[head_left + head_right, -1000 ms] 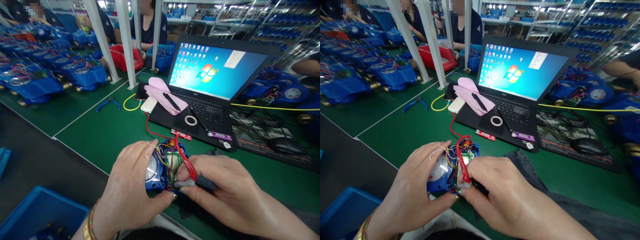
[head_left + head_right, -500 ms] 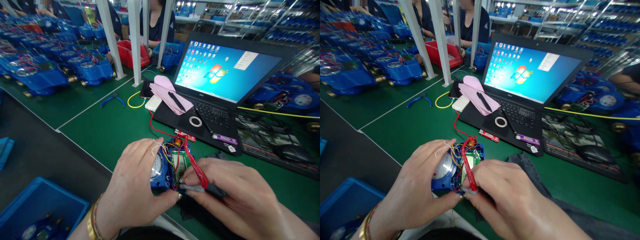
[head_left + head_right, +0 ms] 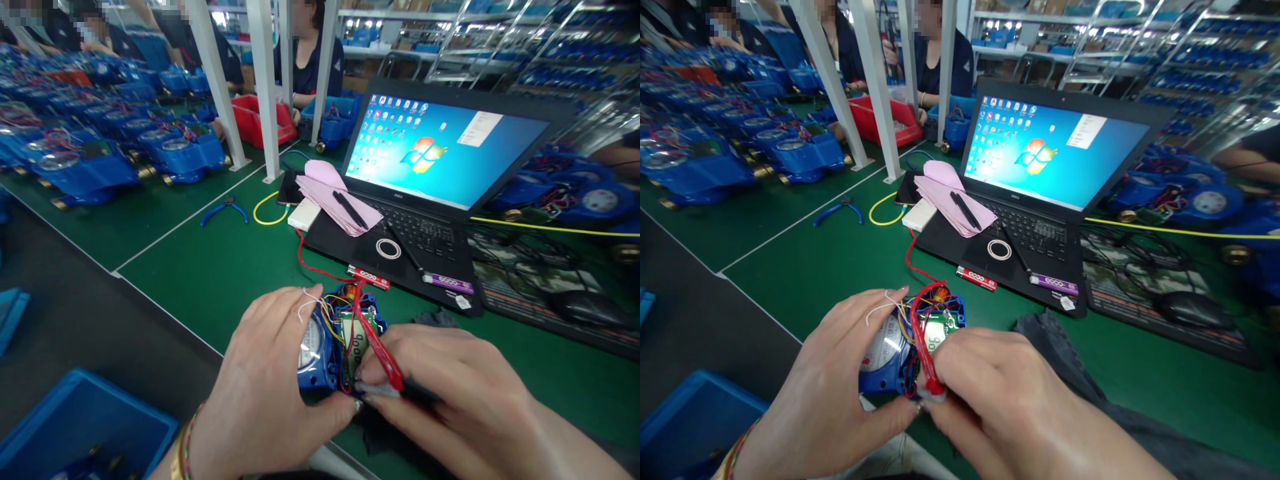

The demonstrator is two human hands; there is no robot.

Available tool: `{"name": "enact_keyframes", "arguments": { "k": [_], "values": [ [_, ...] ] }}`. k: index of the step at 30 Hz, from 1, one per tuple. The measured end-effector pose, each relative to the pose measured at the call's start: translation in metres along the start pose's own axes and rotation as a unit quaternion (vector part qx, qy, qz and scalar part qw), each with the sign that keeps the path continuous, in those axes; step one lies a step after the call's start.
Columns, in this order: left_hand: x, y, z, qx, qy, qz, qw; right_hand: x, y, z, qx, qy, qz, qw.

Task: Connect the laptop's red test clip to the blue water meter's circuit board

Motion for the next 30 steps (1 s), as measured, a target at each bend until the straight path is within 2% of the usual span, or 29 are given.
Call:
{"name": "enact_keyframes", "arguments": {
  "k": [4,16,22,30],
  "values": [
    [-0.0016,0.0018,-0.0020,-0.014,-0.003,0.006,1.000,0.0025,-0.0021,0.0048,0.022,0.018,0.023,0.999],
    [-0.0045,0.0047,-0.0035,-0.021,-0.006,-0.010,1.000,-0.0008,-0.0092,0.0052,0.054,-0.009,0.060,0.997],
    [-0.0025,0.0038,-0.0046,-0.017,-0.007,-0.012,1.000,-0.0019,-0.0094,0.0038,0.059,-0.031,0.073,0.995],
    [-0.0027,0.0021,-0.0052,-0.005,-0.006,-0.003,1.000,-0.0043,-0.0097,0.0055,0.052,-0.023,0.066,0.996]
  ]
}}
Point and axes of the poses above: each hand's wrist, its own z-axis towards the middle knuckle, its own y-axis out of the back of the hand, x = y × z, the point moved 6 cm from there along z, towards the middle knuckle, and after that the axes turned 2 degrees about x, right-handed, at the moved point
